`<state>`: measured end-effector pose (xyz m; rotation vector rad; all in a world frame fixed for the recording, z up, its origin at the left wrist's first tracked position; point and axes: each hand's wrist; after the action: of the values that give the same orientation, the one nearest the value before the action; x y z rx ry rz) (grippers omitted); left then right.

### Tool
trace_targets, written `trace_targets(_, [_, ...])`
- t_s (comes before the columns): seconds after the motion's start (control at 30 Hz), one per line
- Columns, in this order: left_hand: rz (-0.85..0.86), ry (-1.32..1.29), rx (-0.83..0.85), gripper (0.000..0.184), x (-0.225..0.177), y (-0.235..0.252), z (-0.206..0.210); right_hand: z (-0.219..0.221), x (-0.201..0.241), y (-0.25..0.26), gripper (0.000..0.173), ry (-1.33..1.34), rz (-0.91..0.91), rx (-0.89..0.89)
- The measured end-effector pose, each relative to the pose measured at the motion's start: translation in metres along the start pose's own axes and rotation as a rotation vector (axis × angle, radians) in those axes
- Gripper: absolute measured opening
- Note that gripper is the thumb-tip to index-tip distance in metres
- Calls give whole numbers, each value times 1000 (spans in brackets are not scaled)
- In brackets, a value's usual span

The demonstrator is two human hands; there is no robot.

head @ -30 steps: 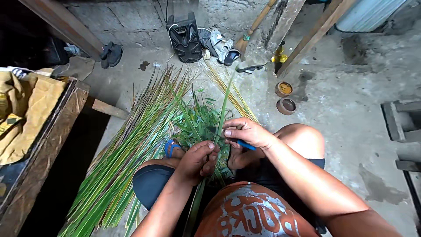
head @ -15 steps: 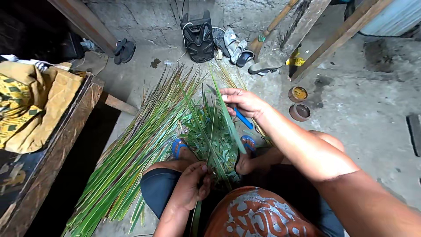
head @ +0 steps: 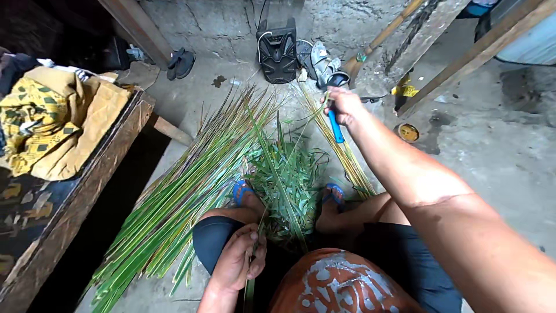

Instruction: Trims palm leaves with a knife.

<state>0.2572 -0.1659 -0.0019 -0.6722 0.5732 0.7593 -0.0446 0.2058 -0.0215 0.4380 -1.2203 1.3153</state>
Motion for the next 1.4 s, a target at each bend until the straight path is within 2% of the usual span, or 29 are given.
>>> trace_targets(0.2, [272,-35,222,20,-24,-8,-12,-50,34,5,28,261,-170,-318])
trace_targets(0.33, [505,-76,223,21,-51,17,-5,-87,34,-1,24,249,-238,-493])
trace_targets(0.4, [511,18,87,23,-68,34,9,-103,21,-9,21,125,-214,-488])
trace_targets(0.43, [446,196,-73,25,-76,45,21,-106,12,-16,17,26,-155,-411])
trace_targets(0.47, [354,385,-212,28,-82,60,34,-106,1,-29,20,-72,-69,-272])
trace_targets(0.53, [177,618,-347,27,-86,98,56,-91,-19,-61,38,-179,105,56])
trace_targets(0.63, [150,712,-336,22,-71,147,64,-60,-38,-124,43,-47,186,418])
trace_targets(0.73, [104,798,-200,21,-55,166,74,-46,-44,-161,48,77,234,675])
trace_targets(0.8, [66,858,-128,21,-46,166,84,-42,-42,-166,42,85,232,705])
trace_targets(0.9, [14,888,-109,24,-36,152,91,-43,-29,-158,26,109,184,600])
trace_targets(1.0, [-9,876,-98,25,-29,130,85,-44,-16,-147,27,137,152,474])
trace_targets(1.03, [-6,870,-105,26,-27,124,84,-47,-14,-146,27,116,162,496])
trace_targets(1.13, [-30,802,-133,26,-34,116,85,-52,-21,-160,22,13,258,750])
trace_targets(1.23, [-99,659,-121,24,-41,112,88,-55,-34,-179,25,57,343,933])
trace_targets(1.4, [-144,487,63,23,-37,106,78,-64,-41,-176,24,122,266,927])
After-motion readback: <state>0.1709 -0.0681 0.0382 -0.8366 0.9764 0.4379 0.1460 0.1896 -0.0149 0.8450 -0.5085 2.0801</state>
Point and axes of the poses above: each hand's wrist, its own y-axis towards the middle knuckle, its own z-axis out of the palm, x = y × z, and after that the axes turned 13 degrees about y, right-handed
